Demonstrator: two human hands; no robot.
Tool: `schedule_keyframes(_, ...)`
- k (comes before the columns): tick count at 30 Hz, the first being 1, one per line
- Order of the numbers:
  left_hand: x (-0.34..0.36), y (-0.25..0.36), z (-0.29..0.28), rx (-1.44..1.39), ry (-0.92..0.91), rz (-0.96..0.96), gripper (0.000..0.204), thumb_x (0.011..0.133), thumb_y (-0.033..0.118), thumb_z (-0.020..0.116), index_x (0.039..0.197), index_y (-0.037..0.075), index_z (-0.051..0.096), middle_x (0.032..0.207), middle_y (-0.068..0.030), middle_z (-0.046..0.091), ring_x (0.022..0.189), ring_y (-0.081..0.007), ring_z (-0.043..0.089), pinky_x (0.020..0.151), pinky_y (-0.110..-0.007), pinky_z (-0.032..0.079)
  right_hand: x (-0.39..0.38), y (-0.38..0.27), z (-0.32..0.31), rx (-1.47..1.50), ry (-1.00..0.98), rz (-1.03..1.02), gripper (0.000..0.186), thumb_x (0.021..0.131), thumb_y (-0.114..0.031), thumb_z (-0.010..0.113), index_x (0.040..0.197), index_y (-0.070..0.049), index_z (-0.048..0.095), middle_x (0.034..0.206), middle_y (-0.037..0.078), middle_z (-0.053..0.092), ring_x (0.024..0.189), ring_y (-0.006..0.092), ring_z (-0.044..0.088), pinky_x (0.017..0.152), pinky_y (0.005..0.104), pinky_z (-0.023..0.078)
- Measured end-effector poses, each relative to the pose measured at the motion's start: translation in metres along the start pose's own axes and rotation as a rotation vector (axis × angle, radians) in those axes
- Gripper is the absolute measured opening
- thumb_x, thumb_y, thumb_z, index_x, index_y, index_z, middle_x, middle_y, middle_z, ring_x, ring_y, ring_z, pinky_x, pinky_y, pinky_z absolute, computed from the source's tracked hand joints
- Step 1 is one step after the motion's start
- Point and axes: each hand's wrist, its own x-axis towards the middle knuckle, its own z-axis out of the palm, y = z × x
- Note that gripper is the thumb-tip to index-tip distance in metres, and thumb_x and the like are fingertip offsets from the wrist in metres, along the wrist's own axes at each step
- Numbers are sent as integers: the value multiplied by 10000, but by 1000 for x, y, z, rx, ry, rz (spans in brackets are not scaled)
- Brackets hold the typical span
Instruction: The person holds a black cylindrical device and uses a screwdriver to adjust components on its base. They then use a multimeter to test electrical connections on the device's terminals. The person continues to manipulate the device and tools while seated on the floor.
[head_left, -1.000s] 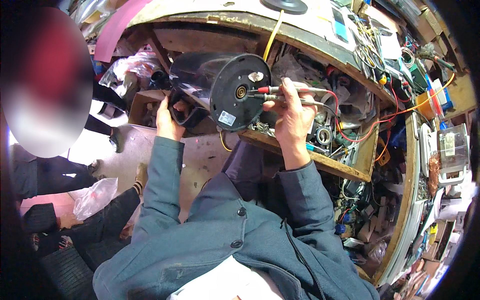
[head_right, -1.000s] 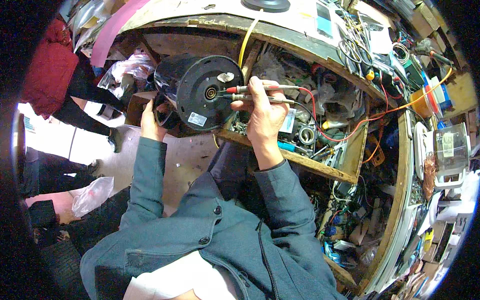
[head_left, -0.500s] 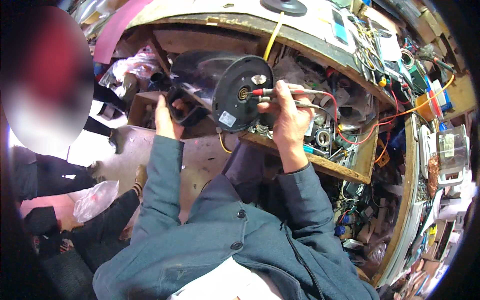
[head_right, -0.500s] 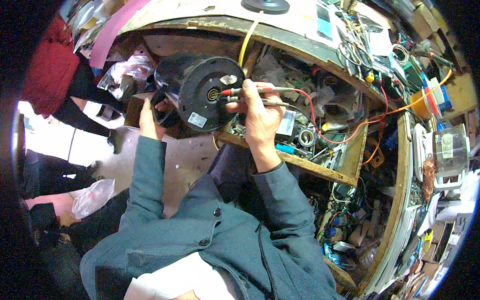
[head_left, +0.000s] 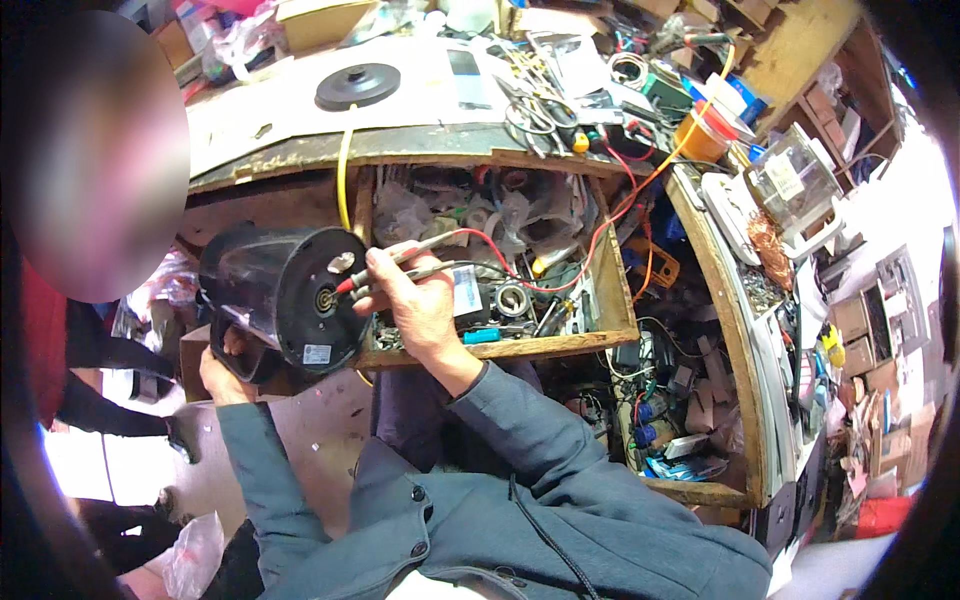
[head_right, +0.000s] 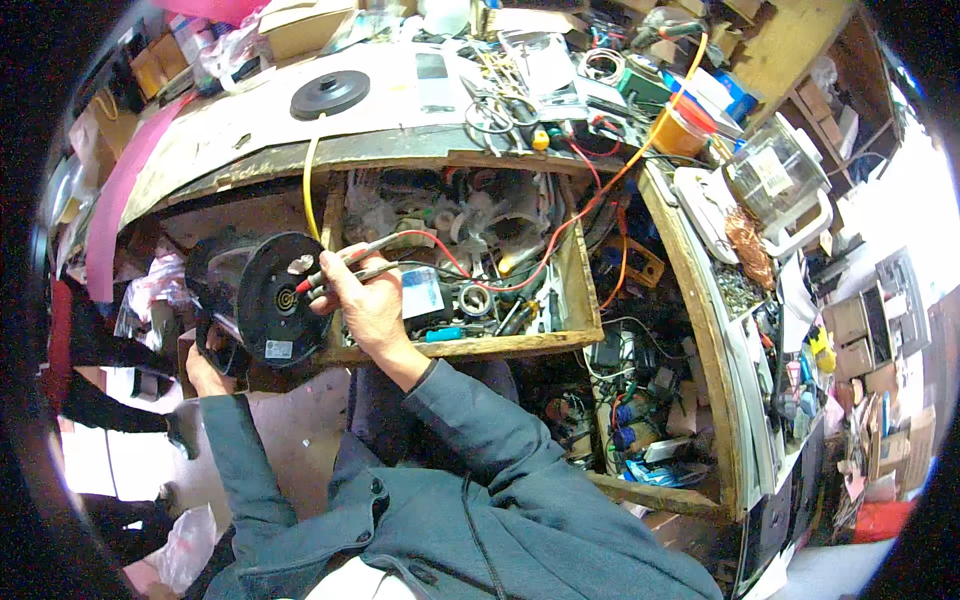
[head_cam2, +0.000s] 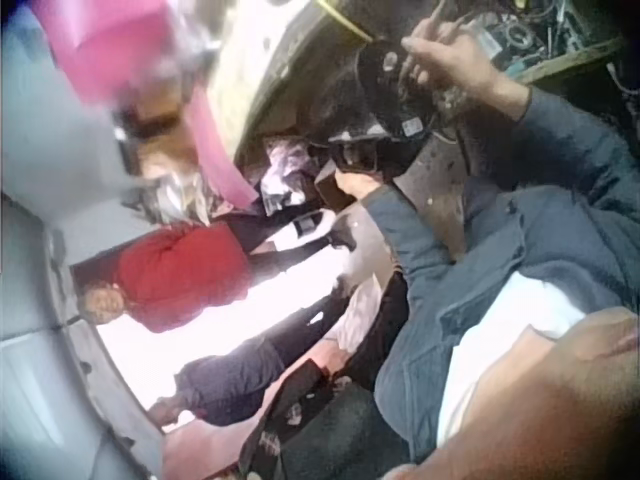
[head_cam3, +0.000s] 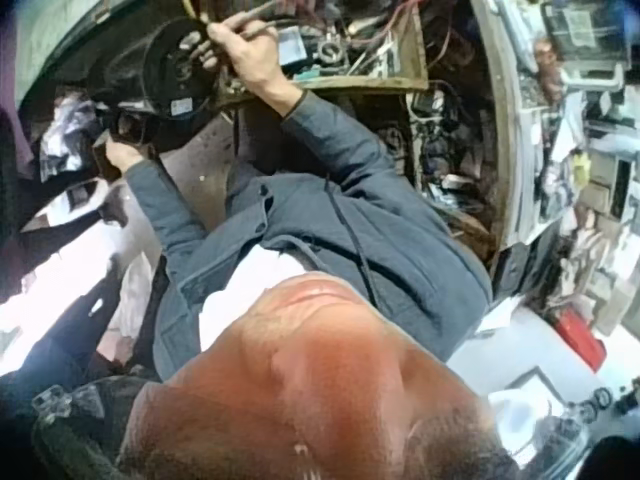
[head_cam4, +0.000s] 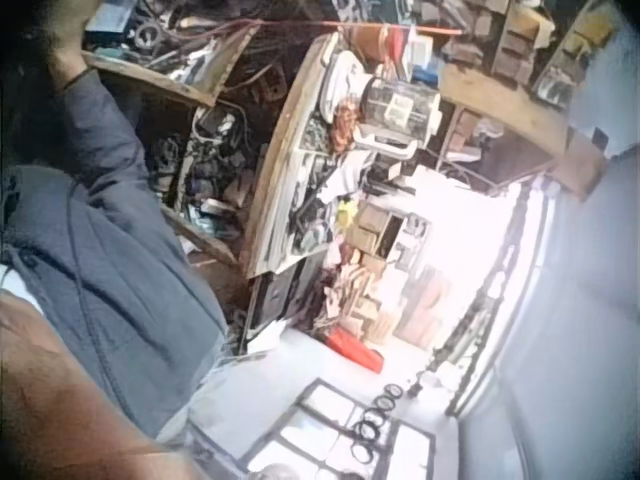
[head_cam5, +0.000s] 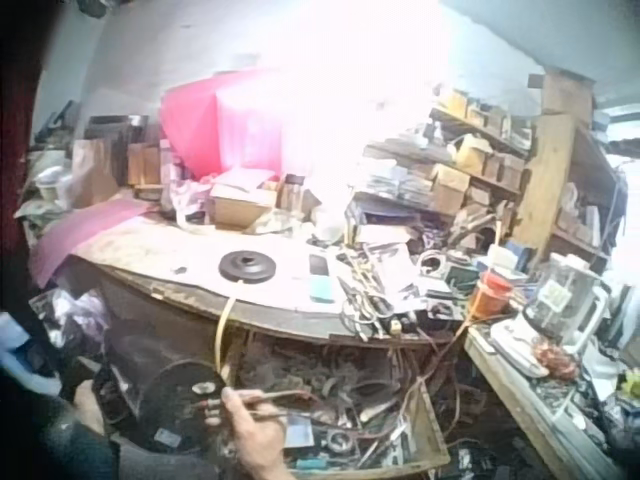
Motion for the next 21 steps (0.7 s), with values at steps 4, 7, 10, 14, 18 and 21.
schedule_keyframes(4, -19, 7, 34, -219, 42, -69, 295, 1005, 217, 404, 868, 57, 610, 751, -49, 595, 693, -204, 583, 687, -351, 530, 0, -4, 1, 20, 22, -42, 152, 1059, -160, 688, 1022, -16, 656, 914, 84, 750, 768, 158, 756, 577, 294, 645)
schedule_keyframes(7, 2, 11, -3, -367, -85, -134, 343, 999, 211, 413, 1026, -9, 675, 944, -142, 724, 812, -260, 706, 806, -401, 621, 2, 0, 1, 10, 16, -46, 154, 1061, -160, 688, 1035, -11, 657, 910, 88, 748, 760, 169, 762, 597, 292, 649)
schedule_keyframes(10, 5, 10, -8, -300, -82, -80, 359, 1017, 217, 411, 1083, -16, 677, 1001, -153, 739, 851, -277, 727, 848, -426, 630, 3, -4, -1, 20, 15, -45, 154, 1061, -162, 692, 1037, -13, 659, 897, 86, 744, 737, 166, 758, 605, 288, 644)
schedule_keyframes(14, -6, 14, 0, -202, -96, -20, 386, 1054, 233, 408, 1166, -21, 676, 1026, -132, 744, 904, -267, 727, 896, -456, 621, 5, 2, -5, -6, 22, -45, 159, 1053, -173, 705, 1013, -24, 666, 864, 64, 725, 728, 161, 748, 600, 296, 643)
schedule_keyframes(18, 17, -4, -47, 99, -70, 241, 357, 1062, 236, 452, 1182, 23, 713, 1080, -99, 758, 992, -244, 711, 931, -411, 578, 2, -9, 2, -27, 23, -24, 173, 1054, -198, 695, 976, -44, 681, 872, 63, 723, 746, 174, 753, 629, 337, 657)
schedule_keyframes(21, -5, 10, -12, -464, -522, -83, 286, 1055, 182, 398, 1181, 25, 600, 1010, -98, 648, 882, -223, 633, 798, -357, 553, 0, -9, -4, -64, 53, -54, 173, 1028, -195, 734, 992, -33, 687, 866, 64, 709, 706, 179, 742, 604, 332, 661)
